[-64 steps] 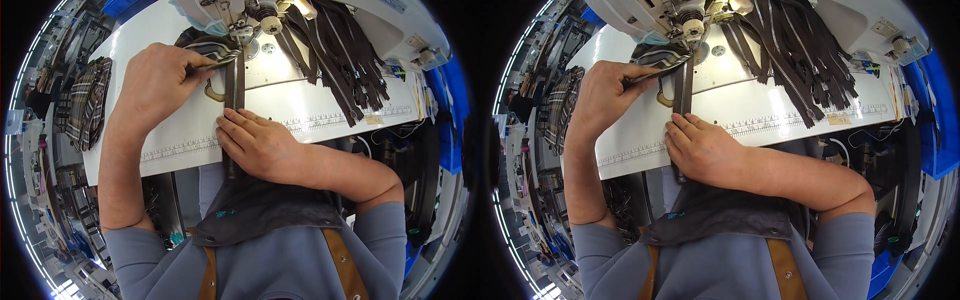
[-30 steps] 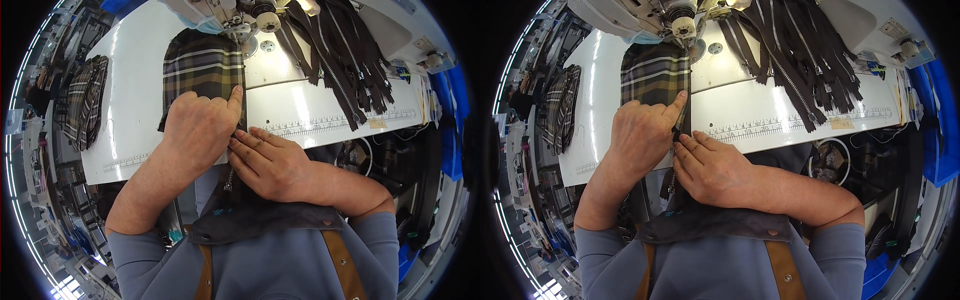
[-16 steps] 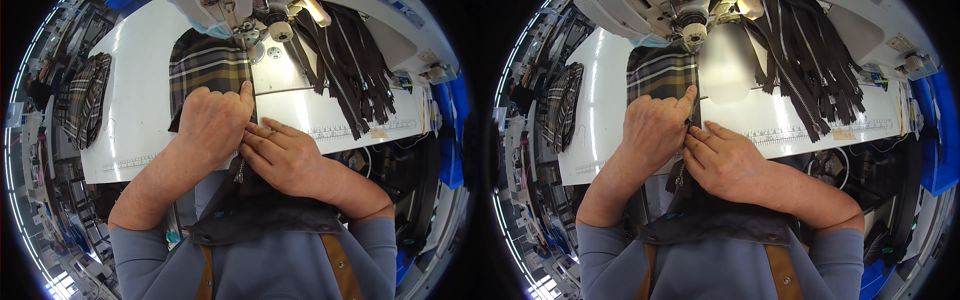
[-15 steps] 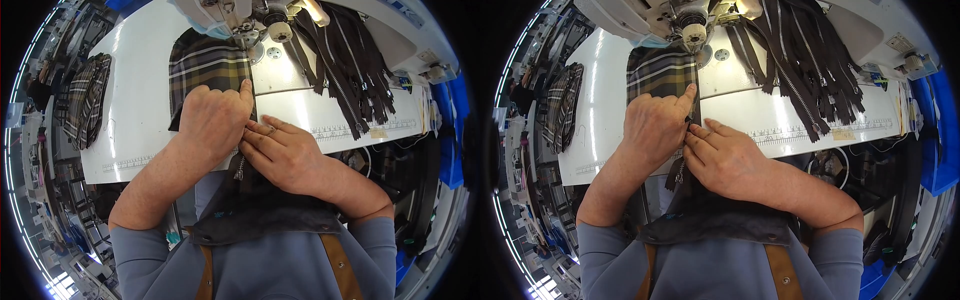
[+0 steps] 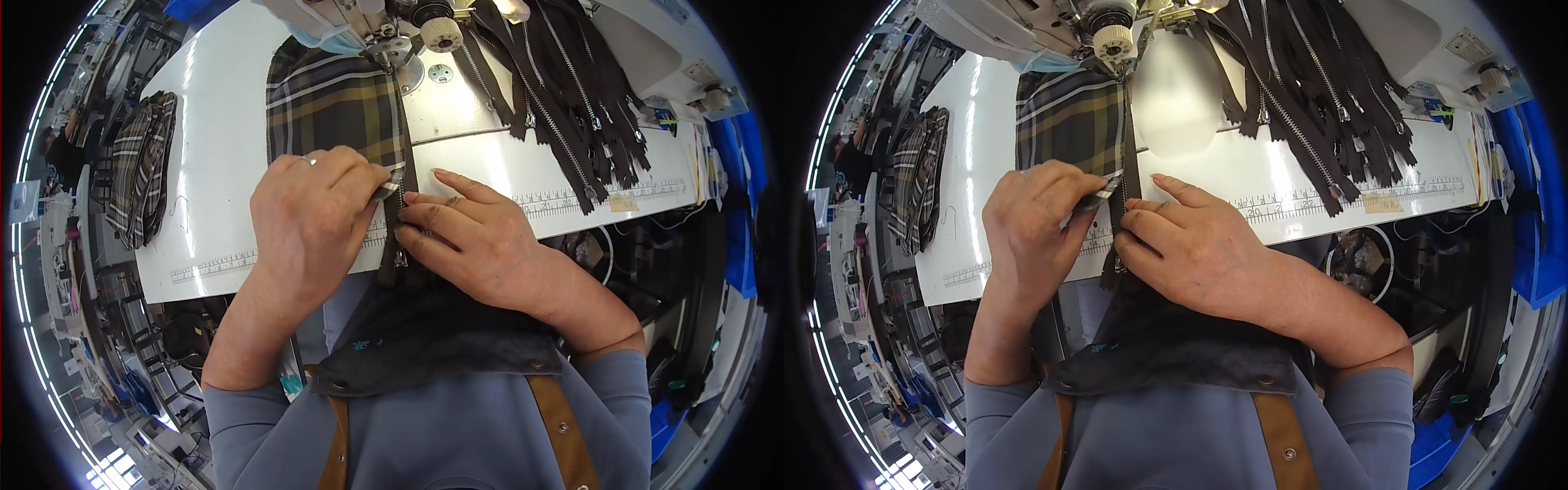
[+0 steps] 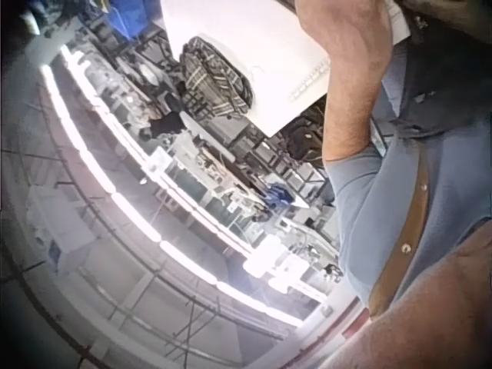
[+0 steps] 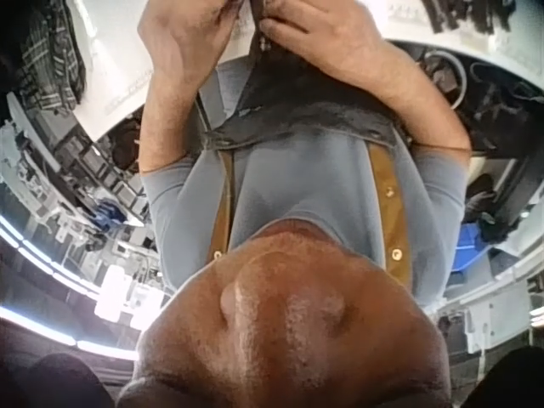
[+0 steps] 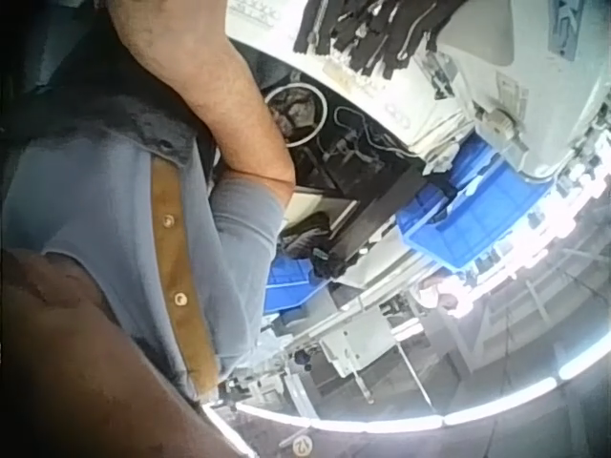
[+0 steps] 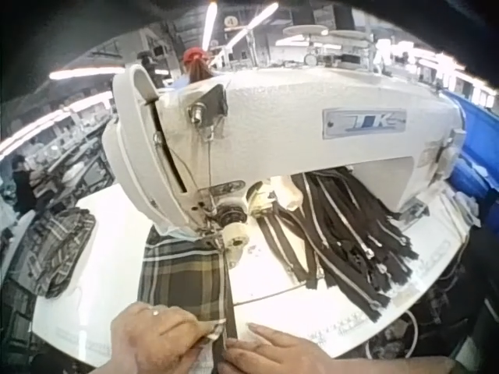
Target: Sew a zipper onto a plaid fabric pouch using an industrial sewing machine.
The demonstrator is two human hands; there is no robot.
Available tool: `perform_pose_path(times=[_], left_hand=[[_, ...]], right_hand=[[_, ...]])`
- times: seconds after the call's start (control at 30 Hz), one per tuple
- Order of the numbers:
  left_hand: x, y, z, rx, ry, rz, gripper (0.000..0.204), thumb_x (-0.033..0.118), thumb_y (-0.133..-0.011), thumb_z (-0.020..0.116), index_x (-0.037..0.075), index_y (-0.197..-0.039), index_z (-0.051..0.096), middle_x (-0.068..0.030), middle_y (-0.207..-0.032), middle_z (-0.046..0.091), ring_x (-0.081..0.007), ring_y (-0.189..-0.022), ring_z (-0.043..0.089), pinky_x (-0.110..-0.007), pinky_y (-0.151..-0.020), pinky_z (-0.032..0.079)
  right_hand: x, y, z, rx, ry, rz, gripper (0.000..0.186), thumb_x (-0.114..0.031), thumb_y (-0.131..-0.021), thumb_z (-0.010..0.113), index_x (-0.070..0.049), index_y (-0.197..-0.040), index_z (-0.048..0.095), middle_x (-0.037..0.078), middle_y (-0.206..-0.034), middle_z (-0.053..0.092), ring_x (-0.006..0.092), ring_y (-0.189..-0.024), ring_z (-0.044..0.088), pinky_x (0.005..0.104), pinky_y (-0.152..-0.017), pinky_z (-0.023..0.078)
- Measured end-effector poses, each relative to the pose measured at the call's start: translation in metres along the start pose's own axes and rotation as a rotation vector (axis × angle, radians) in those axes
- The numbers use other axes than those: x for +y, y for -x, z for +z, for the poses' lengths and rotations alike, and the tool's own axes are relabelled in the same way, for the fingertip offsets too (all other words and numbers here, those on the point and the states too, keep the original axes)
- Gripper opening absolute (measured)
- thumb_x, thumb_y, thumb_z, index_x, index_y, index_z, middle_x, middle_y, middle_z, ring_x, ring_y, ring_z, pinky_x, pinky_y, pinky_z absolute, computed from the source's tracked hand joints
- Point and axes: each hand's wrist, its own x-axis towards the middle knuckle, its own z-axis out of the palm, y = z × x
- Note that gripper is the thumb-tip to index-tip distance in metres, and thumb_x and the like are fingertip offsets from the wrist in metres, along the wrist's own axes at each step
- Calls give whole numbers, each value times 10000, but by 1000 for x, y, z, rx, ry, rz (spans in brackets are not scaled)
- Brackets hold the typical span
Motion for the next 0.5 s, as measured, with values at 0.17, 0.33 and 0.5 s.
perform_pose_path(times=[0.17,0.33,0.5], left_hand=[[4,11,14,44,1,25,364,-2,-673,769,102,-1022,764,4,-836,650,-185,-664,590,-325,-589,413],[2,9,22,19,-29,100,351,6,-679,775,85,-1021,762,-1,-848,651,-178,-655,607,-316,-553,427],[0,8,26,8,23,119,297,26,-699,788,80,-989,760,-13,-952,713,-181,-729,679,-315,-586,496]], right_hand=[[-6,7,0,61,42,-46,121,-126,-738,701,-50,-833,700,65,-926,681,196,-938,702,410,-937,556],[-7,7,6,116,46,-63,106,-98,-713,682,-33,-796,686,75,-863,655,201,-880,694,377,-847,569],[-6,5,5,96,-4,-77,104,-84,-694,667,-18,-773,666,88,-832,634,208,-844,688,324,-721,556]])
